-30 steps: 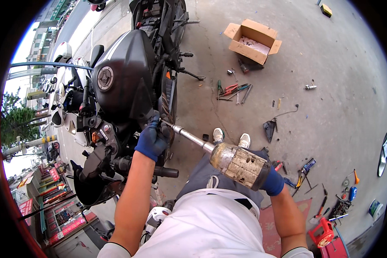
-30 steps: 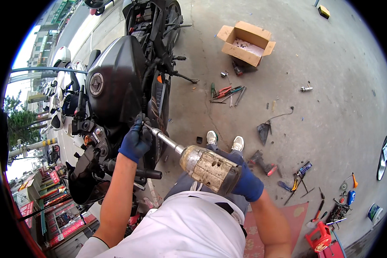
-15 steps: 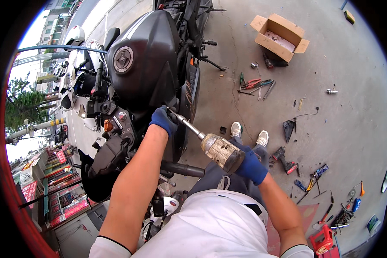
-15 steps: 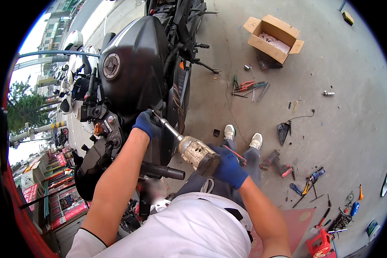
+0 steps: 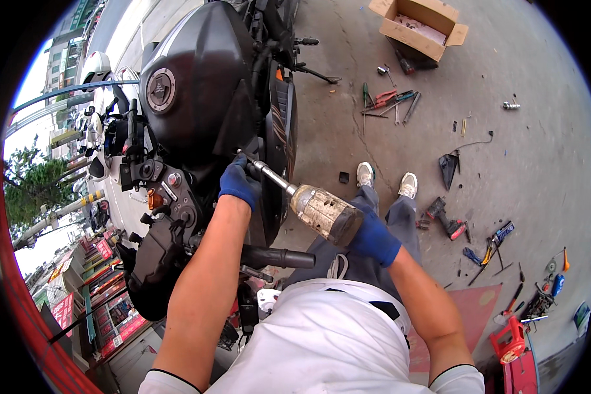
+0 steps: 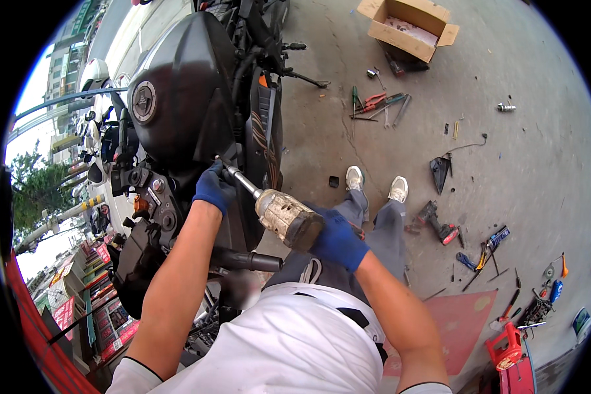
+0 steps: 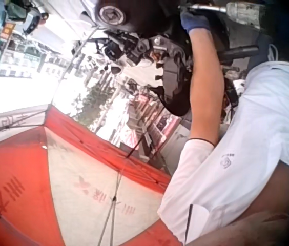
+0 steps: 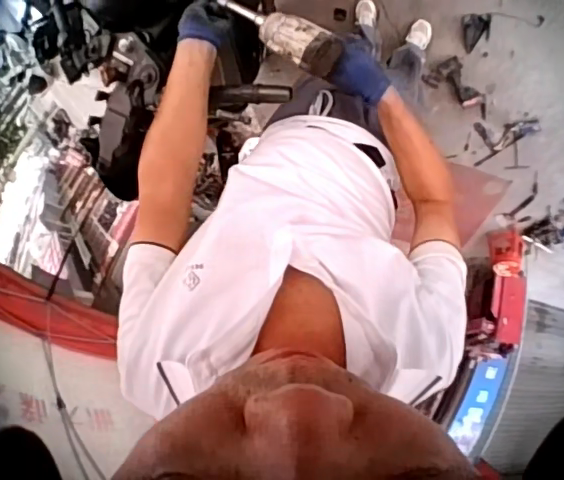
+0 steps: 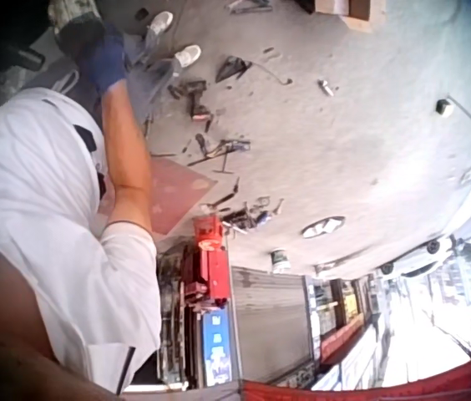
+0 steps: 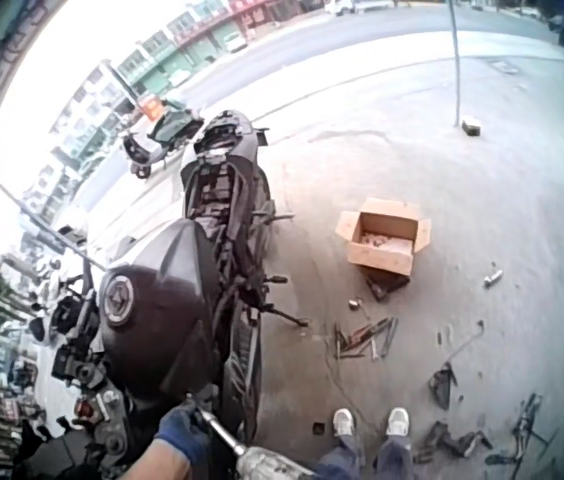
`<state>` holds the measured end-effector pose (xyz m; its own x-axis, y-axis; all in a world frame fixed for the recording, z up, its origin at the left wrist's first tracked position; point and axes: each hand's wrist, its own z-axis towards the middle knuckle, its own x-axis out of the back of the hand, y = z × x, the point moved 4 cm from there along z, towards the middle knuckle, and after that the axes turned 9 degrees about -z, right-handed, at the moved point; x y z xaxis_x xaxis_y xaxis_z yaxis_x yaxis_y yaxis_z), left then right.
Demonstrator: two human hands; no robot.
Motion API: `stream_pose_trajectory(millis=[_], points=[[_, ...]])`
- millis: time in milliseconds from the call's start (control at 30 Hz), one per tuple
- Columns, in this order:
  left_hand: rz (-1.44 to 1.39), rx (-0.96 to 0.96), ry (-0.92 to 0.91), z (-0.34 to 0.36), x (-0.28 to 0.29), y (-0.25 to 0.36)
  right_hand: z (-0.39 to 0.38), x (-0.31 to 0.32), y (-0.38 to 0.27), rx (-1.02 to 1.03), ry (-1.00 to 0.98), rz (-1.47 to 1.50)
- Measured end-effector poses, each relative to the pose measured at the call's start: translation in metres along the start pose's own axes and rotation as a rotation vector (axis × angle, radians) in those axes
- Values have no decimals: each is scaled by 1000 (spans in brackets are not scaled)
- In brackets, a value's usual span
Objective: The person uses a cordless impact wrench to remove bolts from the motorcycle's frame and side panels. They then detach and remove the motorcycle's fuel tank, placing it aside.
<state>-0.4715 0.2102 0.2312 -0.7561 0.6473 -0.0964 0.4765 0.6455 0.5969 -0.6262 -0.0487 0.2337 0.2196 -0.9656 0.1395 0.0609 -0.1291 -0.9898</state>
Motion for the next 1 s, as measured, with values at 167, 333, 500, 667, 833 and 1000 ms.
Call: stream_pose_trajectory(millis=[167, 333, 500, 667, 833, 1000], points=[[-31, 27, 16, 16, 5, 8, 11, -5, 0, 53, -3, 6], [308, -191, 265, 12, 6, 29, 18, -3, -6, 14, 13, 78], [210, -250, 165, 18, 10, 29, 12, -11, 6, -79, 3, 212], [277, -257, 285, 2, -14, 36, 1, -20, 24, -26, 2, 40], [122, -217, 252, 19, -11, 47, 6, -19, 14, 113, 19, 4], [25, -161, 209, 22, -12, 46, 18, -11, 0, 43, -28, 63]])
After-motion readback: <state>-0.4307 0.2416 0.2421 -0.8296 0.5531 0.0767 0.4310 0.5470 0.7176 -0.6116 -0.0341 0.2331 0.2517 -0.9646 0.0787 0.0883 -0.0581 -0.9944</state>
